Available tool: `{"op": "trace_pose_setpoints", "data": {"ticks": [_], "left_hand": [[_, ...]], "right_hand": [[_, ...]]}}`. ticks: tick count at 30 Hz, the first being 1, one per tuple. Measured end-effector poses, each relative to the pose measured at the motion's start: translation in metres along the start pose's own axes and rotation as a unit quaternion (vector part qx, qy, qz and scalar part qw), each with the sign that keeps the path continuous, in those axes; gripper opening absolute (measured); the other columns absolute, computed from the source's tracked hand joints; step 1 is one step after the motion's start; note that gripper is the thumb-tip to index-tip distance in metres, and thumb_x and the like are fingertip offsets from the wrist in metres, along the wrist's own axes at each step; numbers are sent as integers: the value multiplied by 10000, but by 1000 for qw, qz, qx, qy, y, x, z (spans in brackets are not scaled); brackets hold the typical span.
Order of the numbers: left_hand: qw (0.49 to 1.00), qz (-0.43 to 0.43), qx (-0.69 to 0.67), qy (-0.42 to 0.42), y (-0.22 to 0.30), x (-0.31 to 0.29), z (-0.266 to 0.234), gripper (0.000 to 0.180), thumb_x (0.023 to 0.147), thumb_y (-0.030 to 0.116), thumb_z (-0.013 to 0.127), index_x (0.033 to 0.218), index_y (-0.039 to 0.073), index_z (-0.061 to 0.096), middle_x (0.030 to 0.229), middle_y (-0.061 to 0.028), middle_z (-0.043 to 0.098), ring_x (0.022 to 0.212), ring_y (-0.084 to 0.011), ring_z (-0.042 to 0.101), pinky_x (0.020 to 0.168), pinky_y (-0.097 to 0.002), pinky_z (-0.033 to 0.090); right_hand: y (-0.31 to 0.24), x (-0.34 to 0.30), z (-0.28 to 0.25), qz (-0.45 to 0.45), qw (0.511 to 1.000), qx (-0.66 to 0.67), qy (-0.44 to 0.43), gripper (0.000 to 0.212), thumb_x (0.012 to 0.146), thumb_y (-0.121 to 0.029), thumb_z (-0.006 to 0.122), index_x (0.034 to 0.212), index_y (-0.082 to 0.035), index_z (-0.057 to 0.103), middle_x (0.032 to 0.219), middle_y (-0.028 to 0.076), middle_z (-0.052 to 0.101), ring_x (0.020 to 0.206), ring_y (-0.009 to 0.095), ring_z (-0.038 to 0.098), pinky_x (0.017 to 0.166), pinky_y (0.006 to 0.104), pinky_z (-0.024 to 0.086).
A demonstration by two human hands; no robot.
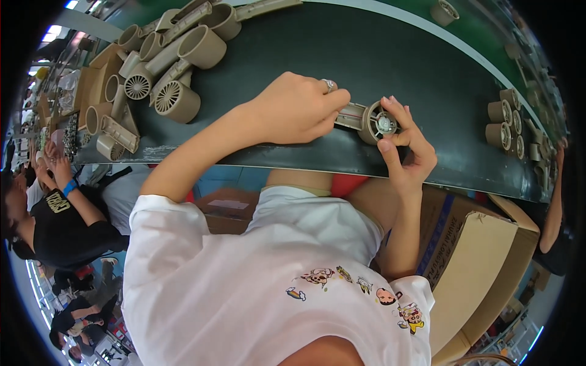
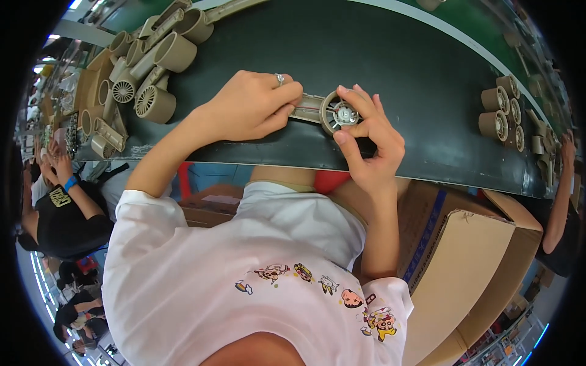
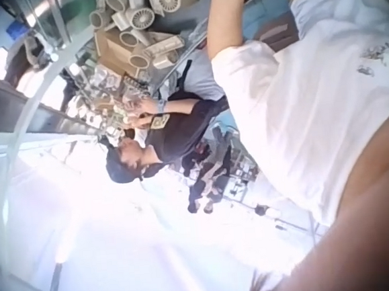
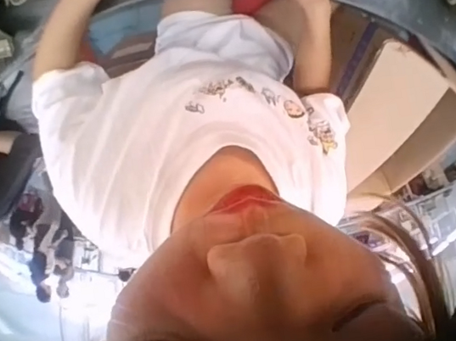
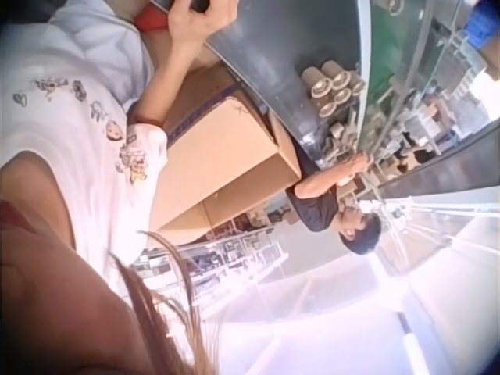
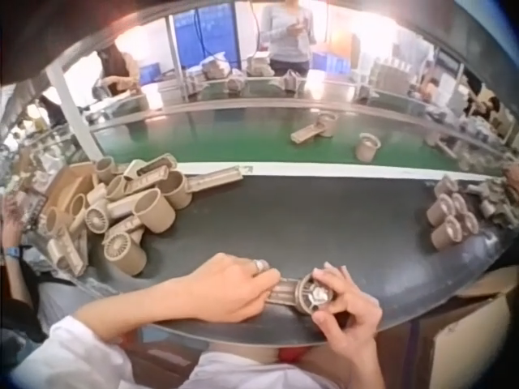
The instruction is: The person assembles portable fans by hand on a factory production conveyor belt, attaching fan motors and wires into fan casings and securing them with a small screwdriver.
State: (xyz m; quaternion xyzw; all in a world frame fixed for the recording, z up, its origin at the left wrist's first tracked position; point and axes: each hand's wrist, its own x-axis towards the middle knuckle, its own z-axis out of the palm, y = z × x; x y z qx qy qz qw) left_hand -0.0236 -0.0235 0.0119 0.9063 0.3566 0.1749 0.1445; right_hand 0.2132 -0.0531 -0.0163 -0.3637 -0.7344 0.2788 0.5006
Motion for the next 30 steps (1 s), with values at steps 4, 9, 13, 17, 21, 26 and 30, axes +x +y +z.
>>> {"op": "trace_pose_setpoints", "data": {"ticks": [4,9,13,17,21,26,30], "left_hand": [[997,45,44,52,8,6,6,152,808,157,598,828,11,562,779,-147,627,683,-340,630,592,-422,513],[995,-58,-69,52,11,8,8,140,794,138,575,751,6,594,809,-144,634,696,-339,617,616,-433,497],[983,-136,-118,17,15,10,8,107,801,97,568,814,0,610,785,-115,601,656,-298,569,597,-383,446],[977,-160,-139,26,17,12,8,103,788,78,562,769,-9,613,788,-119,620,616,-293,552,574,-370,433],[977,-157,-140,39,19,11,6,119,756,108,573,713,-1,591,696,-136,597,645,-336,590,578,-426,457],[983,-107,-147,-1,7,4,1,115,813,92,573,736,7,561,761,-113,599,622,-315,560,556,-404,428],[992,-34,-120,-2,0,-2,-2,109,847,141,588,798,45,572,736,-100,574,621,-325,573,539,-430,431]], "right_hand": [[-1,0,2,-6,1000,15,20,121,736,-16,695,714,-9,576,1153,184,666,1146,384,600,1048,519,356],[-3,1,5,5,1000,14,25,150,707,3,714,690,-1,565,1149,178,668,1114,388,617,1011,514,402],[-4,2,7,11,999,13,43,170,689,11,738,680,5,568,1120,171,681,1067,374,643,981,494,439],[-6,2,8,18,998,24,50,171,689,16,738,676,14,568,1096,181,684,1027,357,659,973,491,456],[-6,3,9,9,997,41,57,164,695,18,734,678,27,571,1079,205,680,989,336,668,976,499,468],[-6,1,8,11,998,35,53,157,697,16,732,681,24,576,1103,212,670,1000,339,663,971,464,474],[-7,1,8,31,997,53,50,159,694,15,731,700,10,572,1159,200,653,1032,350,649,954,412,474]]}}
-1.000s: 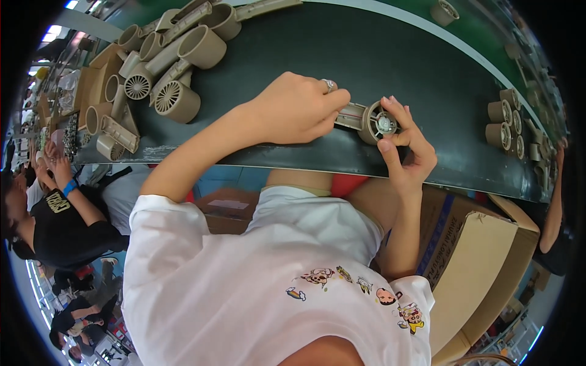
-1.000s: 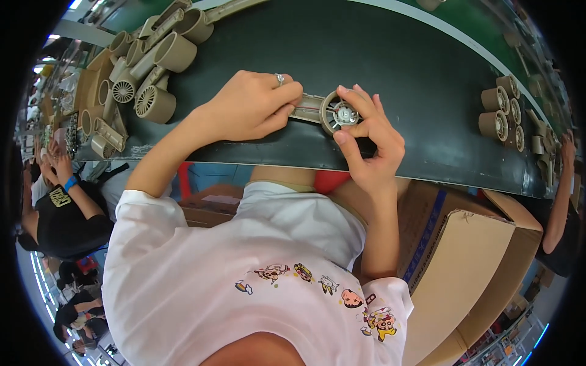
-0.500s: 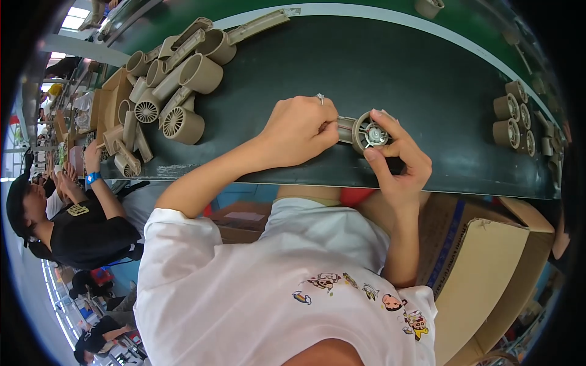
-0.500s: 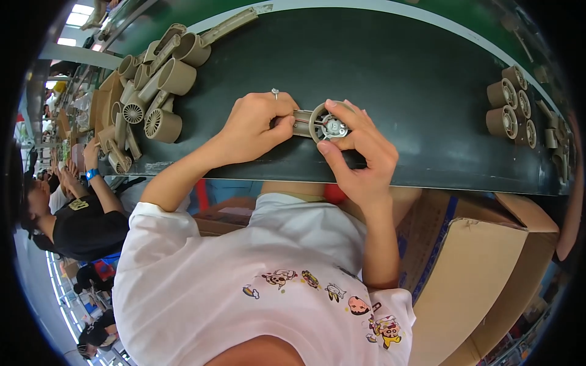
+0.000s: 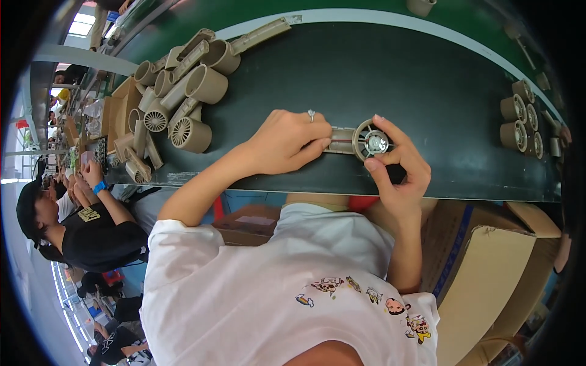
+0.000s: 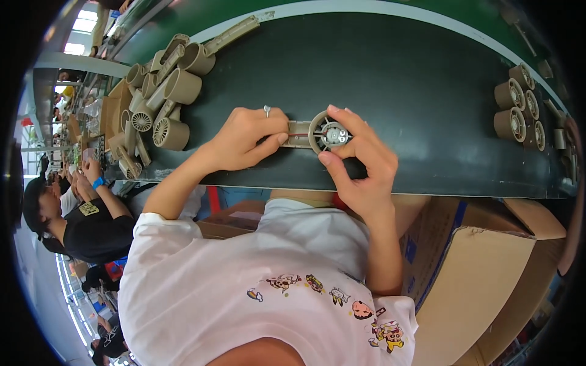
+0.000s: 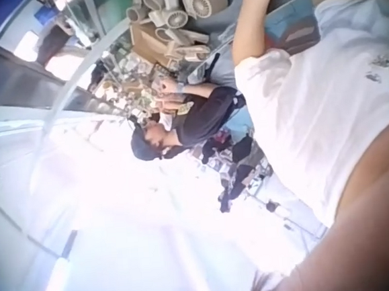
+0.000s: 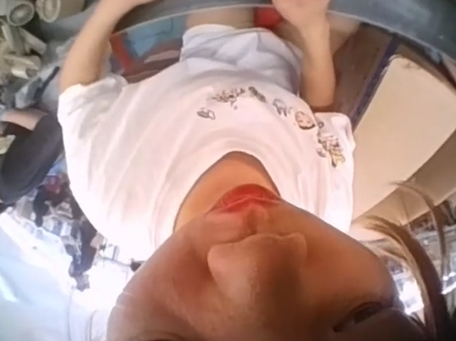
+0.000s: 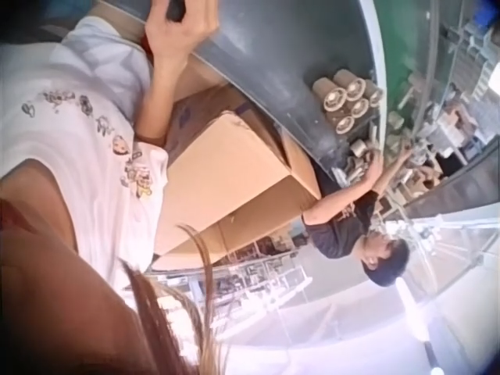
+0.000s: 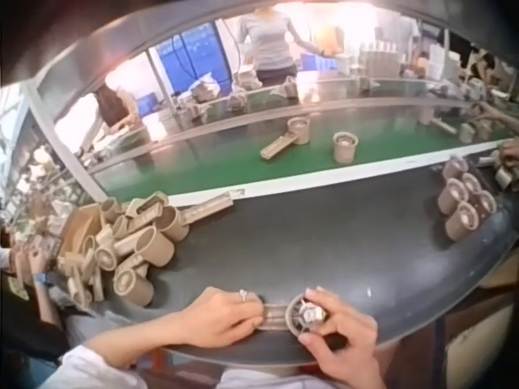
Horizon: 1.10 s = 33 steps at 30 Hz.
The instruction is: The person assembles portable fans by hand on a factory production conveyor belt, attaching fan motors and wires into fan casings and securing them with a small screwdriver.
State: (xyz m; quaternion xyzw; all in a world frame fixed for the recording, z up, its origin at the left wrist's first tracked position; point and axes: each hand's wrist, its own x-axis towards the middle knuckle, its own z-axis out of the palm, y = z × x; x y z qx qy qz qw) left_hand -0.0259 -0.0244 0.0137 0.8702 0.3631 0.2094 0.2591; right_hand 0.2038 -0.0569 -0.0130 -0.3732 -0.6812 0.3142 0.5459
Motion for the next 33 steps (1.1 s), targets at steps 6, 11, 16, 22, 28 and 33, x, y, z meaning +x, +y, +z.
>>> {"op": "trace_pose_setpoints", "data": {"ticks": [6,11,16,22,28,33], "left_hand": [[997,29,54,42,-3,-8,9,62,827,110,601,806,57,578,687,-82,557,543,-289,550,481,-398,423],[998,14,23,64,0,-9,11,80,823,107,597,769,51,577,647,-88,552,541,-286,554,486,-399,421],[997,-12,0,75,1,-8,11,119,824,125,588,737,44,580,621,-111,547,559,-307,560,522,-412,431],[980,-125,90,126,-4,9,-27,172,822,172,573,717,38,598,668,-162,594,638,-346,604,574,-424,469],[890,-321,146,289,-74,99,-124,277,782,251,551,736,7,676,781,-233,646,786,-399,643,694,-462,501],[810,-403,232,357,-187,156,-145,342,783,298,576,898,-4,691,972,-236,673,933,-417,642,801,-473,514]], "right_hand": [[-1,-5,1,40,999,-12,-2,179,704,-10,732,726,-15,554,1201,152,648,1106,365,620,983,475,435],[2,-5,1,31,999,-11,1,166,725,-41,733,730,-20,568,1203,138,650,1097,337,628,978,470,438],[1,-5,-3,33,999,-12,16,137,723,-40,744,785,-21,624,1213,151,642,1068,314,644,966,432,454],[2,-13,-3,108,990,-23,89,270,784,-35,698,1054,-19,697,1117,156,682,1038,281,663,917,341,498],[5,-12,-1,54,989,-126,61,184,782,-41,695,963,-8,695,985,143,709,925,317,680,943,422,496],[4,-11,-1,61,990,-113,64,142,777,-40,693,916,-8,694,947,145,707,894,330,677,936,422,495]]}}
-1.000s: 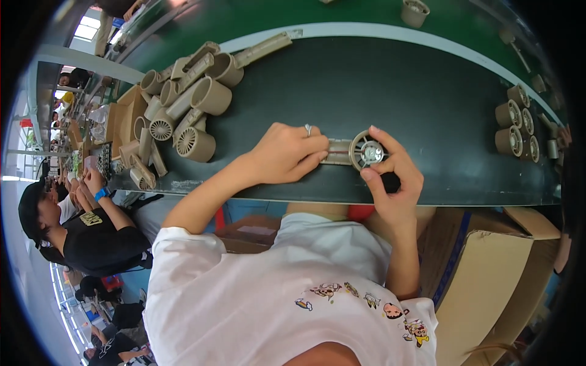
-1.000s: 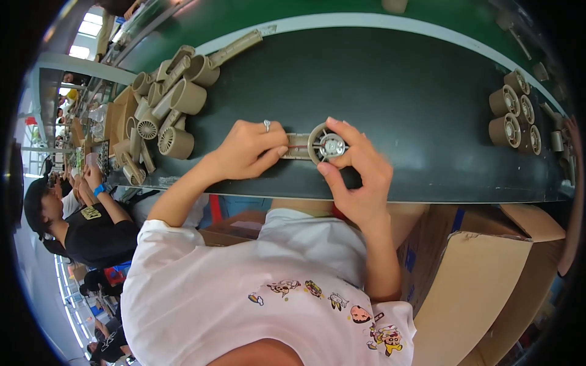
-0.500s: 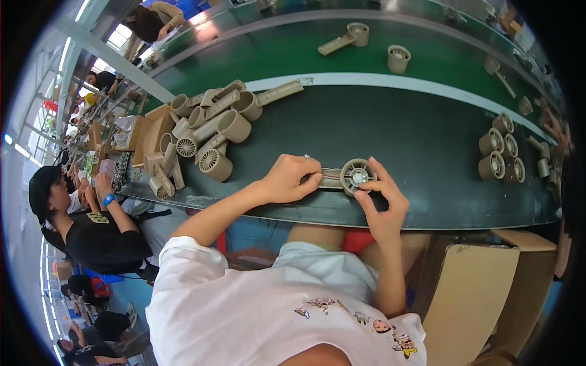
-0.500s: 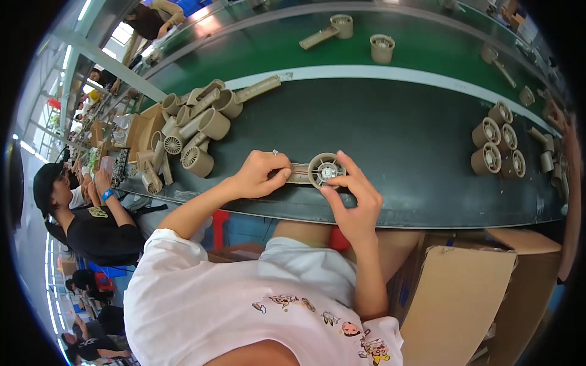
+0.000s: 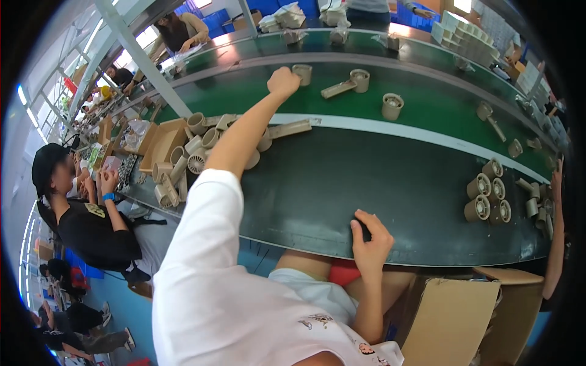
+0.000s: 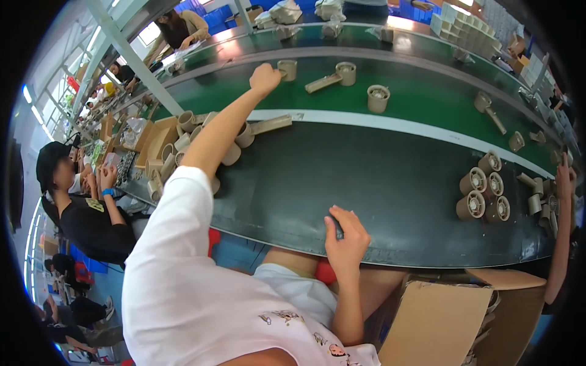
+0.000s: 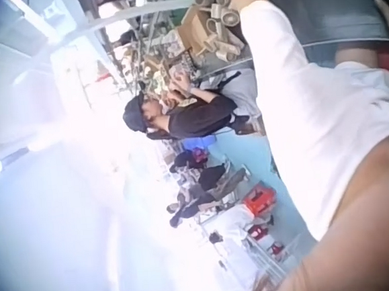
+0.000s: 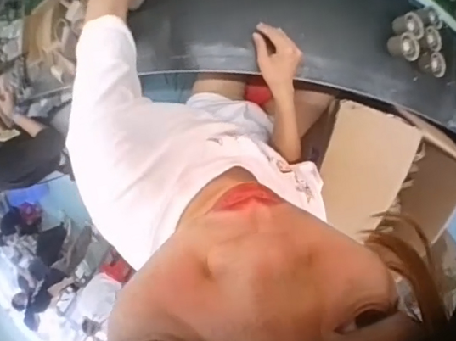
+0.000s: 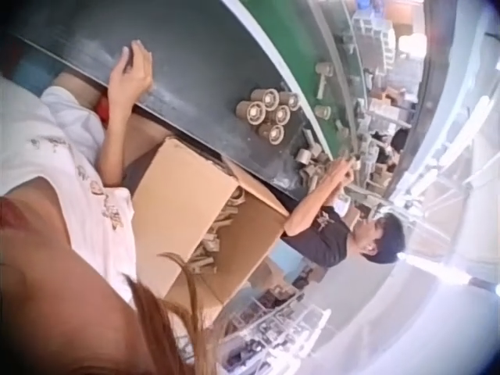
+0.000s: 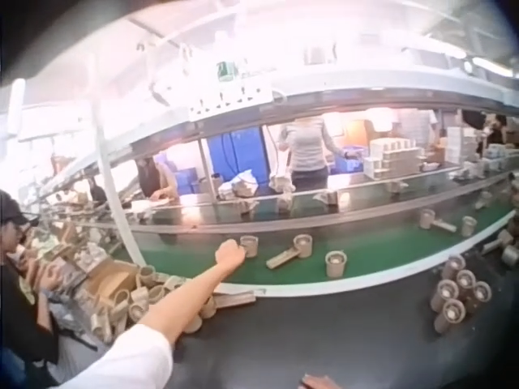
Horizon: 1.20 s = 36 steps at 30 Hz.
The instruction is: The person assembles portable fans by hand on a factory production conveyor belt, attaching fan motors and wires into fan casings and securing them with a small screwdriver.
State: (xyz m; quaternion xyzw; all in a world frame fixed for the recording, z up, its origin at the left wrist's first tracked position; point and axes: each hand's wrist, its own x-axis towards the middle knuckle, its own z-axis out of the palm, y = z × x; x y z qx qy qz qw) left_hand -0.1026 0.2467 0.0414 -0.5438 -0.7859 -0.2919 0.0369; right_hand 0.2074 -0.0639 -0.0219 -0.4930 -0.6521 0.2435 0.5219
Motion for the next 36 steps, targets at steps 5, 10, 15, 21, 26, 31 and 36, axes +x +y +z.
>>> {"op": "trace_pose_setpoints", "data": {"ticks": [5,10,15,21,26,31,36], "left_hand": [[1000,13,7,-24,-65,43,58,343,850,311,600,932,-13,680,1001,-271,660,1013,-422,619,846,-480,505],[997,-51,60,-19,-45,54,54,410,857,348,579,1046,-6,661,1143,-260,614,1140,-394,571,943,-468,476],[956,209,91,-187,-14,34,-31,503,800,376,637,1095,-30,598,1076,-225,649,1016,-348,630,871,-420,497],[815,340,146,-447,-2,-71,-70,754,727,376,773,1298,-12,471,1161,-233,606,1081,-367,582,909,-422,467],[862,326,-13,-388,-23,-78,-63,626,734,231,761,1256,-7,512,1037,-199,626,995,-336,599,835,-425,477],[807,84,-408,-419,-11,-73,-102,412,786,202,756,1079,6,542,904,-79,616,788,-178,646,738,-319,502],[716,-116,-622,-295,-27,-82,-105,311,870,254,711,998,40,525,889,-102,611,838,-259,657,813,-413,561]], "right_hand": [[1,0,3,-10,1000,8,-8,127,782,-39,689,907,-18,695,931,133,707,895,312,680,917,424,504],[2,4,0,-3,1000,14,-26,138,777,-41,696,913,-14,698,933,133,710,898,310,683,915,424,505],[-5,16,3,36,999,21,-13,112,780,-63,712,872,1,711,881,151,713,824,280,697,815,349,535],[-14,72,-5,16,998,-50,23,143,812,-100,709,909,5,703,781,117,696,677,173,666,660,283,511],[-12,123,0,46,996,-74,14,207,825,-141,705,977,-1,688,766,91,688,680,158,654,667,276,513],[25,170,21,69,993,-96,22,351,804,-214,716,1076,1,661,769,80,683,684,179,655,707,318,515],[74,222,61,52,978,-203,20,783,751,-339,762,1357,16,417,1208,234,550,1096,333,568,916,390,462]]}}
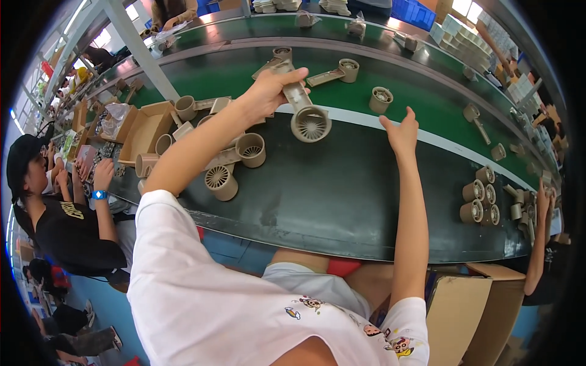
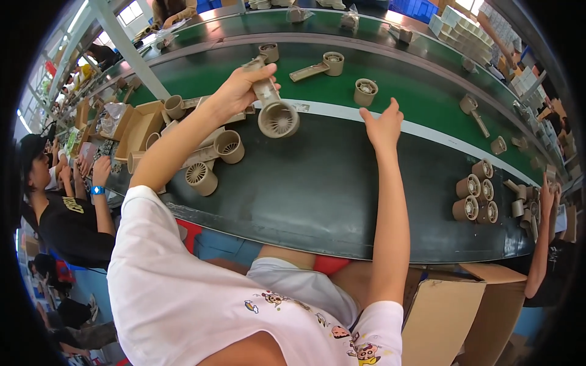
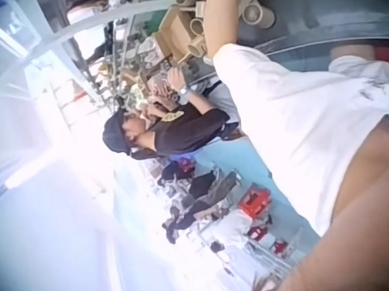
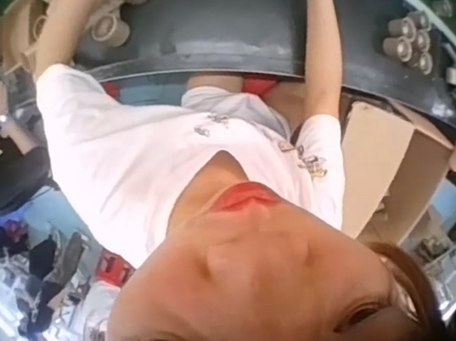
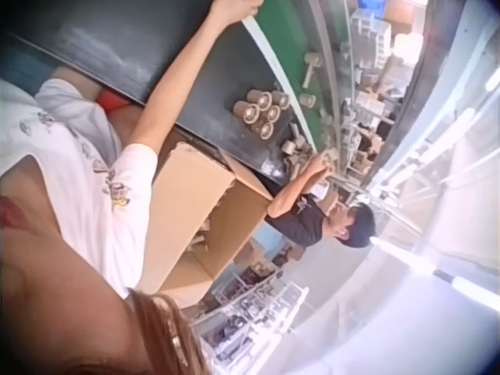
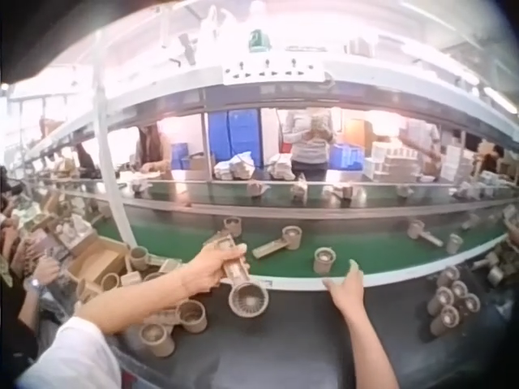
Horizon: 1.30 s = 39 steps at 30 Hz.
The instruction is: The person assembles portable fans by hand on a factory production conveyor belt, attaching fan motors and wires into fan casings and securing them with a small screwdriver.
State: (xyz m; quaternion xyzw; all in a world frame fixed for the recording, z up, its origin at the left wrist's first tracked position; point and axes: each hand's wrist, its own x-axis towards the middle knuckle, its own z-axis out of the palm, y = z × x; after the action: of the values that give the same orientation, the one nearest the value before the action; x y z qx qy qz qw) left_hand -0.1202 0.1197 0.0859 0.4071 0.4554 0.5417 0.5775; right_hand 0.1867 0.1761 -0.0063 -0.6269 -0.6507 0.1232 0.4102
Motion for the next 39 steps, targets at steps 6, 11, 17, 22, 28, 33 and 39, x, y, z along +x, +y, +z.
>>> {"op": "trace_pose_setpoints", "data": {"ticks": [6,11,17,22,28,33,39], "left_hand": [[974,-9,-202,98,6,-46,6,222,1008,214,470,988,-6,456,1023,-159,510,997,-331,594,912,-496,535],[943,25,-301,141,18,-82,9,195,997,177,493,1013,-14,456,1039,-183,524,1041,-399,587,944,-486,529],[941,40,-303,144,-30,-124,34,152,933,64,554,1047,1,476,980,-128,577,976,-299,622,900,-460,515],[920,114,-305,219,-101,-146,58,279,886,-4,597,1123,55,462,985,-111,591,952,-275,631,837,-402,531],[943,67,-210,250,-131,-166,67,498,831,-17,662,1241,73,394,1053,-105,581,948,-228,629,758,-385,562],[951,113,-89,274,-127,-169,71,656,753,-57,734,1281,55,363,1052,-94,577,877,-173,613,720,-311,558],[977,55,77,193,-131,-174,66,398,770,-21,737,1104,0,521,957,-73,594,882,-113,569,722,-249,499]], "right_hand": [[-29,29,43,57,997,-33,-46,1104,657,-503,802,1505,-322,119,1352,284,316,1163,447,457,935,510,433],[-50,44,69,42,995,-74,-54,796,698,-490,771,1385,-334,401,1306,228,396,1126,427,494,881,499,471],[-12,41,70,-74,997,15,-30,426,690,-165,717,1111,-198,666,1082,176,561,1084,337,524,901,408,480],[-49,-26,-21,-158,985,74,18,735,677,-84,731,1360,-166,473,1118,198,514,1060,341,513,926,406,452],[-39,-122,-103,29,991,128,1,793,646,-73,805,1347,-58,434,1134,118,580,1038,235,595,914,331,468],[-26,-171,-112,42,955,279,-87,591,591,118,708,1151,-42,605,1081,70,597,1011,192,600,904,294,471],[-27,-187,-106,-22,985,151,-82,586,641,85,694,1186,-109,605,1111,108,548,989,279,587,860,347,485]]}}
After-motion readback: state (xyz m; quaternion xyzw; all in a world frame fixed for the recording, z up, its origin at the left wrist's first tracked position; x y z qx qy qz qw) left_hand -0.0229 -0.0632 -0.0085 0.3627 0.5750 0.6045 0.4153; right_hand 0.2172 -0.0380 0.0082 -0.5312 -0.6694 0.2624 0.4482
